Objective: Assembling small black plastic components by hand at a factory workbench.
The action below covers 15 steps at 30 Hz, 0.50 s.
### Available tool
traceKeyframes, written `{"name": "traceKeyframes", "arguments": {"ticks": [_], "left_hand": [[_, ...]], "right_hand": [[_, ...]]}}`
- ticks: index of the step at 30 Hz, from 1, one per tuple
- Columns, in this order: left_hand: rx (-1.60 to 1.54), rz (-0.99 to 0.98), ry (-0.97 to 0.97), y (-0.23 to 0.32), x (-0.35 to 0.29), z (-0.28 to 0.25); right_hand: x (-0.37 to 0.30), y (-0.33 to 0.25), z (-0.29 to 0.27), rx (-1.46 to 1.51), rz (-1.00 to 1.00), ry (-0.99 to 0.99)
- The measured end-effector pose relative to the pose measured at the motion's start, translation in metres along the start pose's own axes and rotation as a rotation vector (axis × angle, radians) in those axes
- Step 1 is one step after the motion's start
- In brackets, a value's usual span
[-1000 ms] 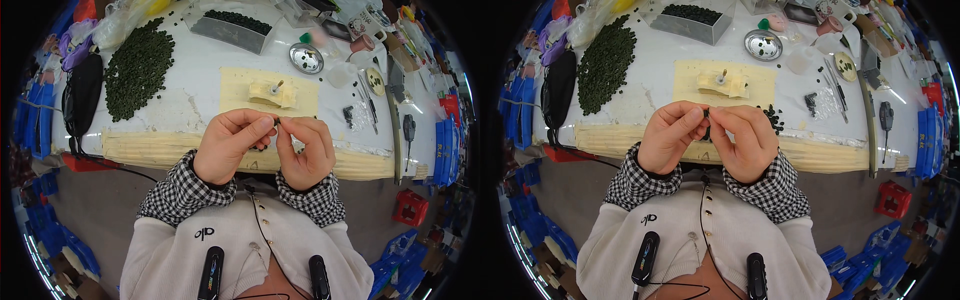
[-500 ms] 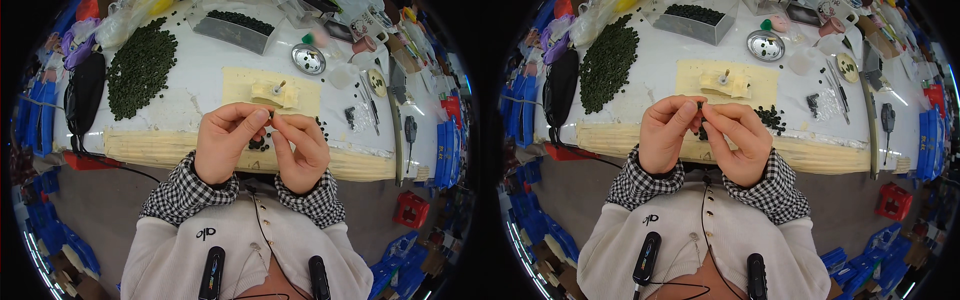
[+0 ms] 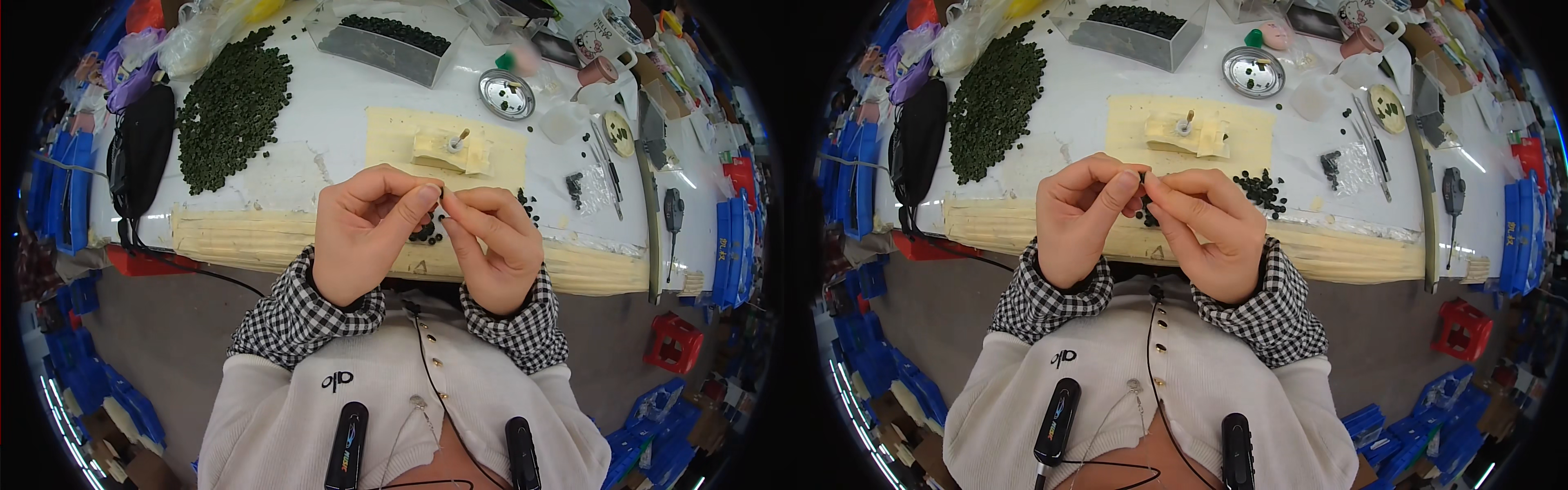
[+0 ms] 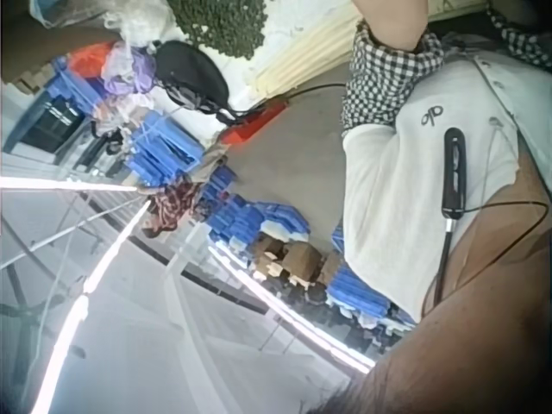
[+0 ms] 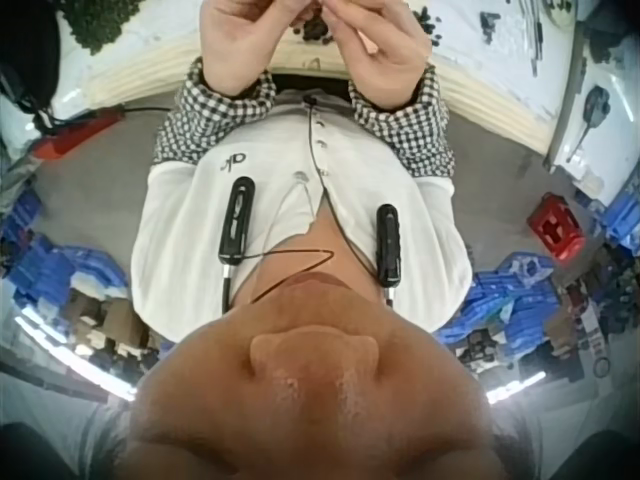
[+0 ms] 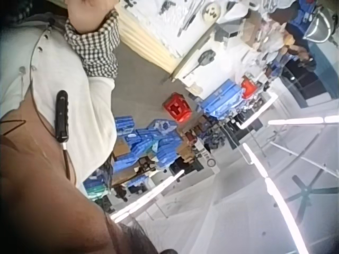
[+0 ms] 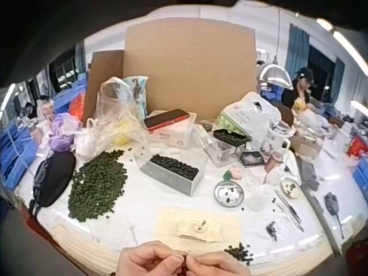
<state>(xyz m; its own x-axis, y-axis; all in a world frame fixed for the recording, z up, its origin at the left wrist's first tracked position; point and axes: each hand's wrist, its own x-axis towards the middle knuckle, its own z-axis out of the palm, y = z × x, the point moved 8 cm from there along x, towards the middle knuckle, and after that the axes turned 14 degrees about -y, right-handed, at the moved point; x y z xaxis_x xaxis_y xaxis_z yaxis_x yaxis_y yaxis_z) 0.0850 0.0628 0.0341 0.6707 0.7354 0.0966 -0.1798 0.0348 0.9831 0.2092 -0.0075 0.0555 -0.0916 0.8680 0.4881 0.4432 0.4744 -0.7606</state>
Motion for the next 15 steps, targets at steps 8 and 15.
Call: {"name": "traceKeyframes", "arguments": {"ticks": [8, 15], "left_hand": [[-0.215, -0.143, -0.064, -0.021, 0.002, -0.002], [-0.142, -0.053, -0.059, -0.012, 0.001, 0.001]], "right_hand": [[0.0, -0.012, 0.001, -0.247, -0.098, 0.035], [0.0, -0.006, -0.004, -0.127, -0.021, 0.024]]}}
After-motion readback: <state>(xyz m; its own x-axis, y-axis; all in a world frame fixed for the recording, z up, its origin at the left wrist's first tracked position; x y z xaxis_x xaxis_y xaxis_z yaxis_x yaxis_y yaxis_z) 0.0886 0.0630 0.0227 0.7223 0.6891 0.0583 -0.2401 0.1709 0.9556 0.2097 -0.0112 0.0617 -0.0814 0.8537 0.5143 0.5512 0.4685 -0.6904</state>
